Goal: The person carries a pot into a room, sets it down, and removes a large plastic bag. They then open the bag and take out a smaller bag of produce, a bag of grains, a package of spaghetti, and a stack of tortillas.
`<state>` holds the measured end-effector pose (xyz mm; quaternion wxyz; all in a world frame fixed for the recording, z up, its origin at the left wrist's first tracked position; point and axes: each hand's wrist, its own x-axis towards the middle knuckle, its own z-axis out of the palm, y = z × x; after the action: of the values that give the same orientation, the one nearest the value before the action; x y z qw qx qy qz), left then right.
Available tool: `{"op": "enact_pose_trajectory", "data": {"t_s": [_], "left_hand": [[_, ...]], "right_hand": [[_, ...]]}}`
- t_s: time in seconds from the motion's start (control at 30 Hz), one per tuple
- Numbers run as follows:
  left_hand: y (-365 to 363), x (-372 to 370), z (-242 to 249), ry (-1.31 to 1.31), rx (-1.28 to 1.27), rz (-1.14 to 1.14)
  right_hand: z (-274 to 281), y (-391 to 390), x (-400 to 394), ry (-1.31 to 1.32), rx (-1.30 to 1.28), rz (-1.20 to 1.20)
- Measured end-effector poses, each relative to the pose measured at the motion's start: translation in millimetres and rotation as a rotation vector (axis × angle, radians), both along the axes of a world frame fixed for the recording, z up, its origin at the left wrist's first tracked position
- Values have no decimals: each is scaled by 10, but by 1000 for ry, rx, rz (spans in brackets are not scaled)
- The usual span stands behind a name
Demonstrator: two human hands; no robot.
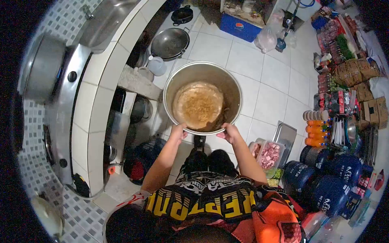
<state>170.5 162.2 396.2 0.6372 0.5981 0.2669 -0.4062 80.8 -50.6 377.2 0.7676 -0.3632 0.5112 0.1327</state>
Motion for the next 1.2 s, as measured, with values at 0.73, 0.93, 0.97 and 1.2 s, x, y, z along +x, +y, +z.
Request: {"op": "enact_pose_trajectory", "data": {"t_s": [0.73,0.93,0.97,1.2], "left_hand": [[-2509,1987,-1341,-112,210,476],[-2890,2036,-1112,-58,146,561],[-2895,1993,-1144,-50,142,589],[-2986,1407,-1568,141,120,834]], "right_hand": [[-629,-2910,5166,-185,-259,376],[-401,-2884,5710,-274,-383,420],[-468,-2903,5821,-275,-415,470],[-865,-2685,6770,-127,-186,709]]}}
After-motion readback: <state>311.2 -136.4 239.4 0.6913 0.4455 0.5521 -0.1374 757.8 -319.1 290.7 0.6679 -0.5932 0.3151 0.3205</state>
